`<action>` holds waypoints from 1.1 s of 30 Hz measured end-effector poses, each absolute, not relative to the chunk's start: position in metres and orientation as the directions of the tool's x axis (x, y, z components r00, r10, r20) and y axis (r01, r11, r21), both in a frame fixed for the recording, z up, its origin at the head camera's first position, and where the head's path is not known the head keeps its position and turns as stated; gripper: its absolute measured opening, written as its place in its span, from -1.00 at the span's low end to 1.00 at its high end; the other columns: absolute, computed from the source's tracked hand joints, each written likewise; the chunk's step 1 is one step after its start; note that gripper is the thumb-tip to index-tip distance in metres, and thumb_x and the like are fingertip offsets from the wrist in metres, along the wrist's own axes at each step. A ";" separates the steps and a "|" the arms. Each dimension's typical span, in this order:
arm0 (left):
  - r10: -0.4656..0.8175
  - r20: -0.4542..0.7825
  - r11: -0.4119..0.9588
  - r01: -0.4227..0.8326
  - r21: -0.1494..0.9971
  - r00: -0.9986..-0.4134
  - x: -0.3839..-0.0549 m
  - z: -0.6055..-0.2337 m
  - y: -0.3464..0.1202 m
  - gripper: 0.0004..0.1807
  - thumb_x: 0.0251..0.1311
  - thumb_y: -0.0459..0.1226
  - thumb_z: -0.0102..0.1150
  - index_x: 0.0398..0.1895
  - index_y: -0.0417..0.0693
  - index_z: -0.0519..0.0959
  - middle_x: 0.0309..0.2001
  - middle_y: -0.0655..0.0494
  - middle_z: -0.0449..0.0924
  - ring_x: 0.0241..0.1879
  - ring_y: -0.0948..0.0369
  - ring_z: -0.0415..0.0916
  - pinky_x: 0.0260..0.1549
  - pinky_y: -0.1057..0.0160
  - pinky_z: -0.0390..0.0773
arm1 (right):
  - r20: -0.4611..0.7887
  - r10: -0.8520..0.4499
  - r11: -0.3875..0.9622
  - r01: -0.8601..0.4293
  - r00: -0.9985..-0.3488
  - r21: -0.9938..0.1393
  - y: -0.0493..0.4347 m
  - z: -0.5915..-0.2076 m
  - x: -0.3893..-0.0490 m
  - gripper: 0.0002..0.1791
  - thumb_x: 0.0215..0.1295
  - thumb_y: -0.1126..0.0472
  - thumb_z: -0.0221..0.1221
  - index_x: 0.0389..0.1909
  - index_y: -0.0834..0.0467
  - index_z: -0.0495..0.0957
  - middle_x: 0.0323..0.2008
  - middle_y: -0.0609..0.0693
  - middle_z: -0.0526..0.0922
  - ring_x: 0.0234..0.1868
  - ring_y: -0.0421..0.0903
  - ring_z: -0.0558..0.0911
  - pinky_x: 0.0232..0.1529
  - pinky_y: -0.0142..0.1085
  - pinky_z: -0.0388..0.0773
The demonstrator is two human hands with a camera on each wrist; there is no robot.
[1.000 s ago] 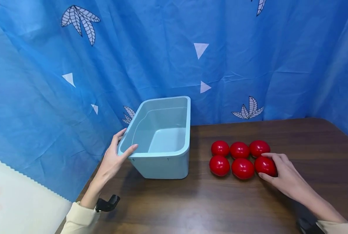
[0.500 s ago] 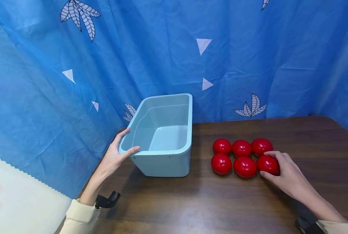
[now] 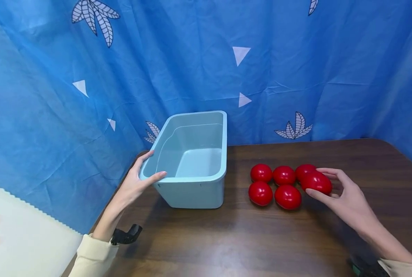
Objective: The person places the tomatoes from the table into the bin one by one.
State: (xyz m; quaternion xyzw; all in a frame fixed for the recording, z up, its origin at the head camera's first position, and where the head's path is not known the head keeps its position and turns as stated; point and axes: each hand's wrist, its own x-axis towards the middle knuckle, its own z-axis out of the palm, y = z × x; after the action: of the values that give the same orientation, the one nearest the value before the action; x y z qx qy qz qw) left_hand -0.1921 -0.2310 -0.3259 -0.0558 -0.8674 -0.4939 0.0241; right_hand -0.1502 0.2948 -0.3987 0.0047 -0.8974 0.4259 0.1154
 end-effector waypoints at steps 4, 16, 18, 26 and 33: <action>0.073 0.093 0.502 0.117 0.857 -0.993 -0.192 -0.325 -0.232 0.05 0.25 0.10 0.40 0.68 0.14 0.01 0.58 -0.11 0.11 0.41 -0.17 0.28 0.32 -0.28 0.43 | 0.173 0.061 0.419 -0.132 -0.983 -0.898 0.277 -0.379 -0.152 -0.30 0.43 0.16 0.35 0.50 -0.14 0.31 0.15 -0.29 0.47 -0.03 -0.51 0.52 -0.22 -0.57 0.60; 0.075 0.110 0.476 0.132 0.869 -0.991 -0.192 -0.329 -0.233 0.04 0.24 0.07 0.42 0.67 0.15 0.04 0.58 -0.08 0.13 0.43 -0.15 0.27 0.34 -0.27 0.40 | 0.222 -0.147 -0.050 -0.217 -0.964 -0.975 0.176 -0.298 -0.184 -0.34 0.45 0.28 0.29 0.47 -0.11 0.29 0.37 -0.01 0.34 0.25 -0.10 0.51 -0.03 -0.40 0.69; 0.077 0.112 0.476 0.135 0.869 -0.991 -0.192 -0.330 -0.232 0.04 0.23 0.07 0.43 0.67 0.15 0.04 0.58 -0.08 0.13 0.42 -0.16 0.27 0.34 -0.27 0.41 | 0.223 -0.163 -0.058 -0.216 -0.961 -0.975 0.157 -0.287 -0.192 -0.32 0.43 0.25 0.32 0.47 -0.09 0.29 0.40 0.02 0.30 0.31 -0.01 0.45 0.02 -0.37 0.68; 0.053 0.107 0.476 0.119 0.871 -0.993 -0.193 -0.331 -0.229 0.06 0.19 0.09 0.45 0.67 0.16 0.06 0.57 -0.08 0.15 0.41 -0.18 0.30 0.30 -0.27 0.47 | 0.223 -0.288 -0.126 -0.194 -0.931 -0.973 0.094 -0.255 -0.238 -0.29 0.42 0.28 0.31 0.51 0.01 0.26 0.45 0.06 0.29 0.45 0.10 0.29 0.17 -0.28 0.63; 0.061 0.123 0.456 0.137 0.879 -0.991 -0.194 -0.332 -0.228 0.07 0.19 0.08 0.46 0.66 0.14 0.06 0.54 -0.09 0.19 0.38 -0.18 0.34 0.28 -0.26 0.50 | 0.273 -0.322 -0.178 -0.225 -0.906 -0.958 0.060 -0.243 -0.273 -0.33 0.42 0.37 0.27 0.49 0.08 0.29 0.42 0.12 0.35 0.42 0.10 0.35 0.09 -0.28 0.69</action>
State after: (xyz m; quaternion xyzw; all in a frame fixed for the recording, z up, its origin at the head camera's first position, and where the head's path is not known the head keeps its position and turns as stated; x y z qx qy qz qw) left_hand -0.1938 -0.2283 -0.3320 -0.0579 -0.8525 -0.5183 0.0367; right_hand -0.2733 0.0600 -0.2428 0.2138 -0.6403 0.7370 -0.0327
